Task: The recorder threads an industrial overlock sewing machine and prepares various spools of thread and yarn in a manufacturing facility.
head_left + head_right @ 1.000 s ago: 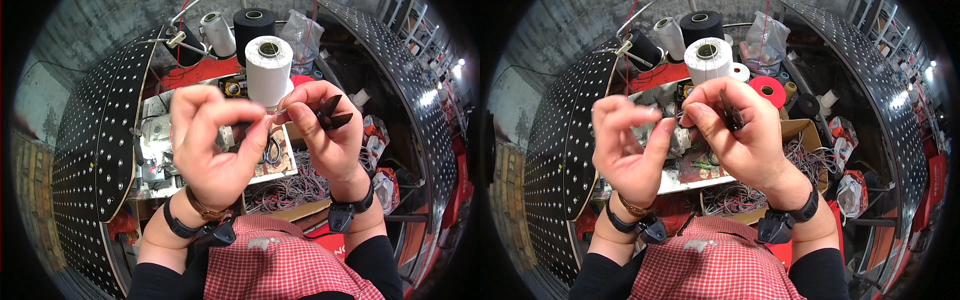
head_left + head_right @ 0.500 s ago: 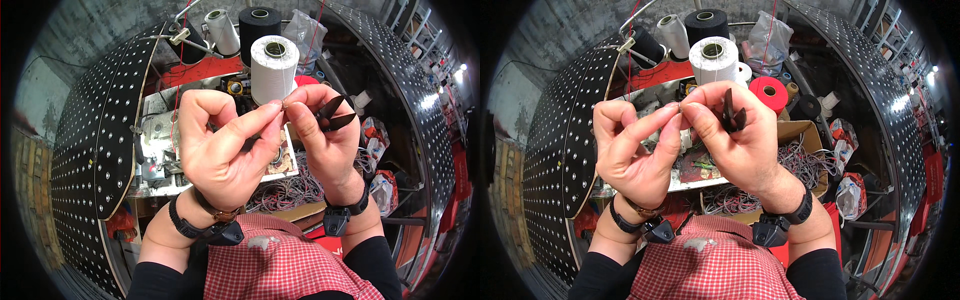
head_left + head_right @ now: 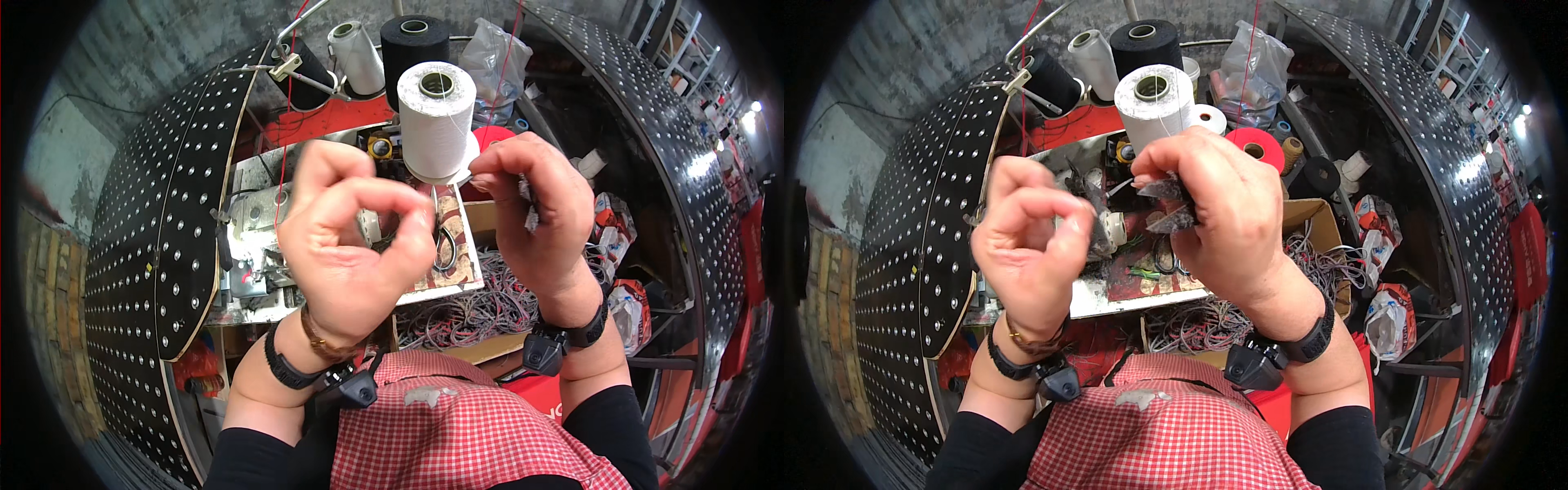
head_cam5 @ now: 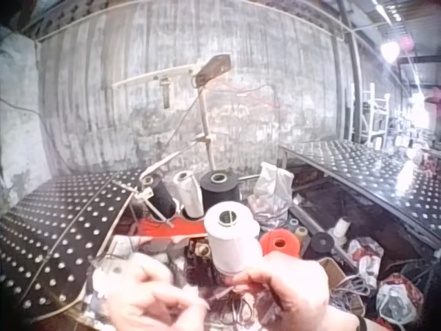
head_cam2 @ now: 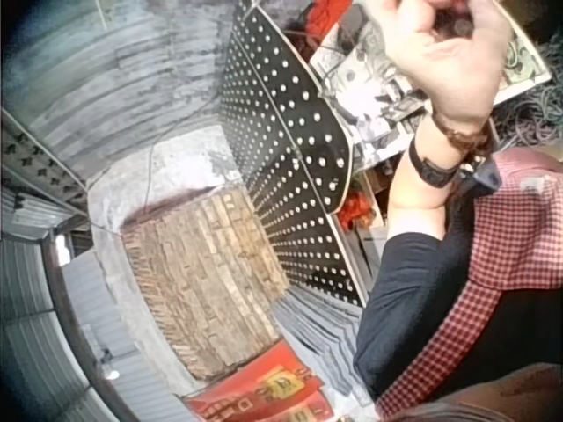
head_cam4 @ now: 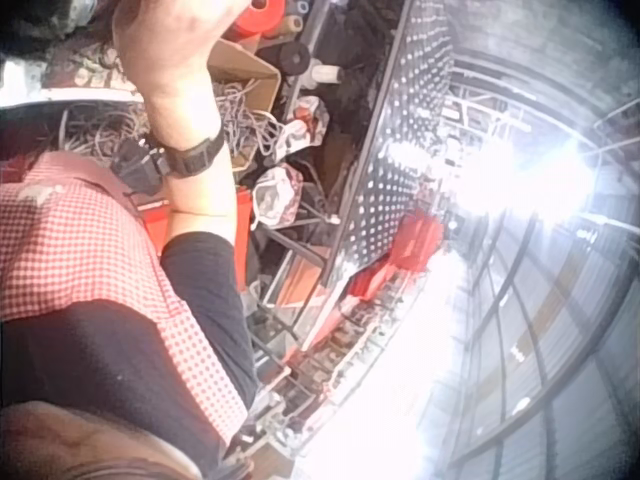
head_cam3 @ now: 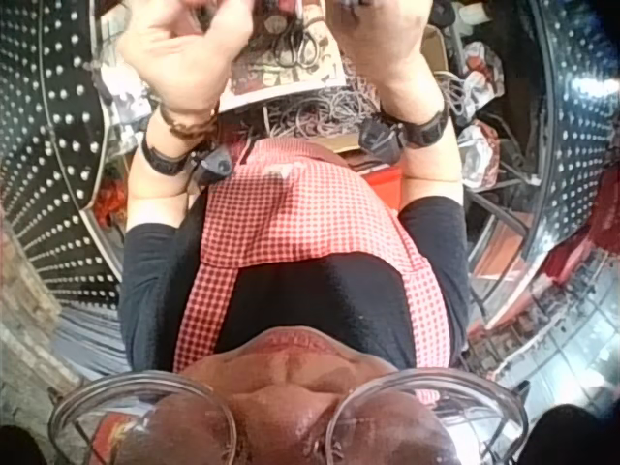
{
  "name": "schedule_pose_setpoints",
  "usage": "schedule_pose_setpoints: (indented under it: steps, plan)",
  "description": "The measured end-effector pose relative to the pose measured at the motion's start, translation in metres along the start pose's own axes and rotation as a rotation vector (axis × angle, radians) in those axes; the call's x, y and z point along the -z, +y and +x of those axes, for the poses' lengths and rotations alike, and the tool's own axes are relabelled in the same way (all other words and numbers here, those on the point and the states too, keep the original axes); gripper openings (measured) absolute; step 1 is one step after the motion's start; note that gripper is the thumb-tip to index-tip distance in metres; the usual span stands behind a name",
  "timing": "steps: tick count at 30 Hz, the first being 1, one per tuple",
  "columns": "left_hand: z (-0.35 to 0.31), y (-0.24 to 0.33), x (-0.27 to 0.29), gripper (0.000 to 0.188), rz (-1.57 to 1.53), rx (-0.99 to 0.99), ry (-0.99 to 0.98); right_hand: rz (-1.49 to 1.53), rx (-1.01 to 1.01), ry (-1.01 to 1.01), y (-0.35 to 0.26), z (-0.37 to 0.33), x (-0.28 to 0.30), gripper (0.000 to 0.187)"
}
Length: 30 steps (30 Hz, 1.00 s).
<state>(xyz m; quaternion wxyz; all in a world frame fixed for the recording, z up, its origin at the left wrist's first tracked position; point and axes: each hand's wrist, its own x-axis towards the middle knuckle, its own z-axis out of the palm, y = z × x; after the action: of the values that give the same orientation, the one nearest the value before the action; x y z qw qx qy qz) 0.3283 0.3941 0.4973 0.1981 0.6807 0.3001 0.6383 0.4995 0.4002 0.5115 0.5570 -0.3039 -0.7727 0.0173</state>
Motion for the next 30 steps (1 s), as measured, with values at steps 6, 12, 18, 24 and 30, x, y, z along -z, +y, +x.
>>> schedule_pose_setpoints:
  steps: [6,12,18,24,30]
  plan:
    - [0.002,0.012,-0.019,0.020,-0.751,0.375,-0.111,0.107,0.182,0.001,0.002,-0.002,0.005,0.022]
    - [-0.005,-0.018,-0.003,0.025,-0.222,0.104,-0.442,-0.019,0.260,-0.046,0.009,-0.008,0.011,0.021]
    - [-0.010,-0.036,0.015,0.034,-0.237,0.123,-0.186,-0.178,0.153,-0.167,0.011,-0.008,0.012,0.022]
    - [-0.014,-0.041,0.061,0.036,-0.176,0.379,-0.665,-0.181,-0.216,-0.148,0.010,-0.004,0.007,0.017]
    - [0.058,-0.084,0.199,0.034,-0.266,0.260,0.101,0.833,-0.689,0.828,0.089,-0.045,0.070,0.038]
